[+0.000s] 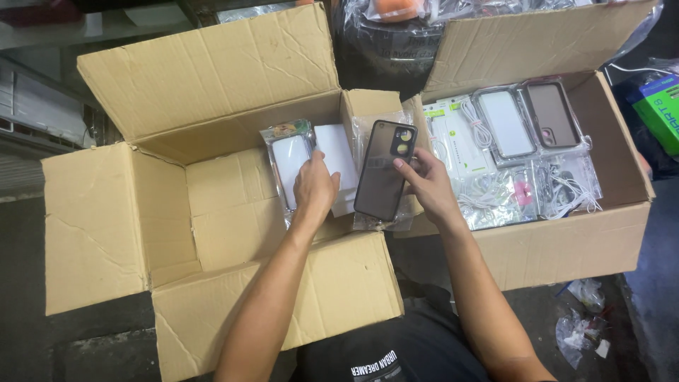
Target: Packing various phone cases into cardboard boxes.
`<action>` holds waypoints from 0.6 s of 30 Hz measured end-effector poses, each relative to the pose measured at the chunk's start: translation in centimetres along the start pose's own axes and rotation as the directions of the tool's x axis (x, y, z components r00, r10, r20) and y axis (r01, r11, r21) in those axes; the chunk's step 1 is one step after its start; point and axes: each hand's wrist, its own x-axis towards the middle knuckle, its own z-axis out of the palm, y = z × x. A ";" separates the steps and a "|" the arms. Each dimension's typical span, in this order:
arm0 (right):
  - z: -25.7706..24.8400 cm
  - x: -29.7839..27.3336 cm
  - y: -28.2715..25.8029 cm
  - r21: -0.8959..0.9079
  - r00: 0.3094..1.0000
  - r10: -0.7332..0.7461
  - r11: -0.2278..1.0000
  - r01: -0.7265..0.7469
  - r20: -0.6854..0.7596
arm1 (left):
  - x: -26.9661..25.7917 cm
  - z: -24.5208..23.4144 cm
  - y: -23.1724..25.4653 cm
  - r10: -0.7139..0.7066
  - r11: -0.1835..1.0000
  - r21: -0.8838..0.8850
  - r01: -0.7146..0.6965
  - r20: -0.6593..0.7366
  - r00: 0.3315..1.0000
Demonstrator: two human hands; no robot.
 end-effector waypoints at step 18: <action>0.0 0.4 0.0 0.038 0.999 0.040 0.998 -0.040 0.001 | 3.6 -1.0 -8.3 -0.010 0.889 -0.459 0.002 -0.015 1.000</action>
